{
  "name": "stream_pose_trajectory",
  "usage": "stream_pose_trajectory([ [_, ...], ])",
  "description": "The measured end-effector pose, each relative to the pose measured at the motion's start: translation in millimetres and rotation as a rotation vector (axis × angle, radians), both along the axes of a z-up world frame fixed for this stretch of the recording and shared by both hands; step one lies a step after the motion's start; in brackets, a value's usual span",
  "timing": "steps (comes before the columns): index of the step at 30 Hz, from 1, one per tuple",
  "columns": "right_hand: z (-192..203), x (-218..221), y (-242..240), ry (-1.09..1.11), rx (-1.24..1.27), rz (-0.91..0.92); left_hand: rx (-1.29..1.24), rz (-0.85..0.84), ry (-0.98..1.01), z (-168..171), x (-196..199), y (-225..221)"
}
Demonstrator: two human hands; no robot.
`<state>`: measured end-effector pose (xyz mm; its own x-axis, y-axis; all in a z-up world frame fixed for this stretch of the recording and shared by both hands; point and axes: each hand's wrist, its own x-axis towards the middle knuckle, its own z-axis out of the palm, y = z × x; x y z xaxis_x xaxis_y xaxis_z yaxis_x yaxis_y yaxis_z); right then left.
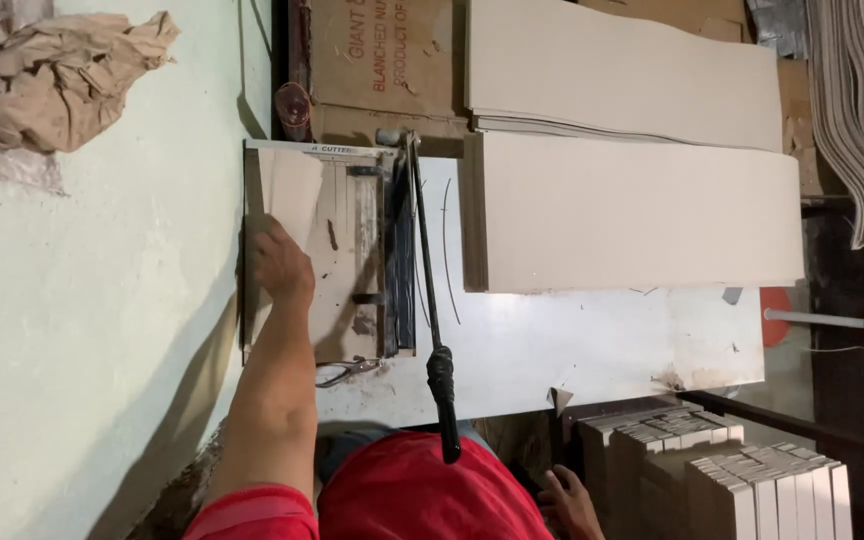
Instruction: Cutting thin strips from a sheet of paper using a manual guillotine-style paper cutter.
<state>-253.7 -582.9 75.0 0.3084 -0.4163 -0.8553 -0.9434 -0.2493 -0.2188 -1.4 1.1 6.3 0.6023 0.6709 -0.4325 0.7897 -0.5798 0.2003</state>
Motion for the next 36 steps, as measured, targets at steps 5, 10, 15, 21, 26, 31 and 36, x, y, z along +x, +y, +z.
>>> stream_pose_trajectory([
  [5, -13.7, 15.1, 1.8, -0.121, -0.003, 0.144, 0.125, 0.066, -0.025, -14.1, -5.4, 1.5],
  [10, -16.0, 73.9, 24.5, -0.286, 0.250, 0.144, 0.018, -0.020, 0.020, -33.9, -18.9, 15.3],
  [15, 33.3, 184.8, 91.8, -0.274, 0.106, 0.365, -0.145, 0.020, 0.068, 84.2, -1.7, -29.9],
  [21, 12.4, 288.4, 107.2, -0.424, 0.400, -0.287, -0.071, -0.188, -0.381, 126.6, 51.2, -140.0],
  [26, -2.6, 329.6, 104.4, -0.343, 0.545, -0.567, -0.516, -0.490, -0.309, 112.2, 80.5, -250.7],
  [31, -10.7, 340.4, 94.6, -0.299, 0.570, -0.614, -0.602, -0.452, 0.020, -33.2, 90.8, -303.7],
  [36, 14.0, 351.5, 92.0, -0.328, 0.525, -0.593, -0.656, -0.261, 0.093, -54.2, 93.6, -328.9],
])
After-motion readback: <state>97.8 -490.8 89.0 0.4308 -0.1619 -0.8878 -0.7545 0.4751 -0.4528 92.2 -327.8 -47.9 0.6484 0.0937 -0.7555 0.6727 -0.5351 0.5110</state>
